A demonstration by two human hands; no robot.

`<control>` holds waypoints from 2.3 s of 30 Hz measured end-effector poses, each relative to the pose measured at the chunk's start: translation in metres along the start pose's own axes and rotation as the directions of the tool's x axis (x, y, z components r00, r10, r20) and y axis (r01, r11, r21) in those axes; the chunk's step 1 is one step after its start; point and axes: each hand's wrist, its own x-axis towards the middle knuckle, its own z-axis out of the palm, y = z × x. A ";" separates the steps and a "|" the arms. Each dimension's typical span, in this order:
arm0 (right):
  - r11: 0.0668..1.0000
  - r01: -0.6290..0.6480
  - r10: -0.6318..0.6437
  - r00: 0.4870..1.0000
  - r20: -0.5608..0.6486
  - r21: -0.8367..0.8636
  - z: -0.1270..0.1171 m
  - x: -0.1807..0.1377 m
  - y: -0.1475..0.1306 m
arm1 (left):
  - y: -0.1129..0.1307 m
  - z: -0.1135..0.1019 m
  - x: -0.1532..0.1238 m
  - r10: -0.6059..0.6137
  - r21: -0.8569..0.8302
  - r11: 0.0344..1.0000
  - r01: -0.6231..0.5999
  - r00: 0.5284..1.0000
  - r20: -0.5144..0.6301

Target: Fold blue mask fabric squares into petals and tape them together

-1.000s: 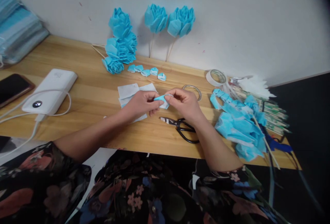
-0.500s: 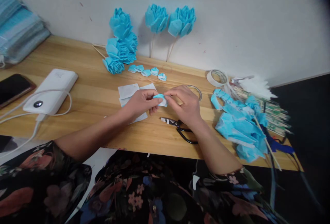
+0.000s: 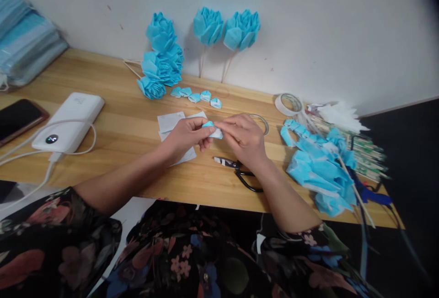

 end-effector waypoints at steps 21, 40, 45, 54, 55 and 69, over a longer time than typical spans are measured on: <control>0.256 -0.725 0.623 0.629 0.465 0.639 -0.001 0.004 -0.003 | -0.003 -0.001 0.004 0.063 -0.098 0.993 -0.068 0.997 -0.050; 0.347 -0.718 0.593 0.666 0.452 0.604 -0.002 0.007 -0.007 | -0.002 0.000 0.002 0.039 0.008 0.999 -0.039 0.999 -0.036; 0.351 -0.715 0.604 0.666 0.438 0.605 -0.001 0.008 -0.008 | -0.002 0.000 0.003 0.024 0.003 1.000 -0.024 0.999 -0.027; 0.364 -0.717 0.604 0.667 0.436 0.594 0.001 0.007 -0.008 | 0.000 0.000 0.002 0.021 0.057 0.998 -0.019 0.999 -0.047; 0.362 -0.716 0.603 0.668 0.436 0.597 0.001 0.006 -0.008 | 0.000 0.000 0.001 0.025 0.053 0.998 -0.022 0.999 -0.046; 0.439 -0.711 0.485 0.702 0.522 0.549 0.002 0.003 -0.009 | -0.005 -0.002 0.005 0.072 -0.035 0.997 -0.074 0.995 -0.063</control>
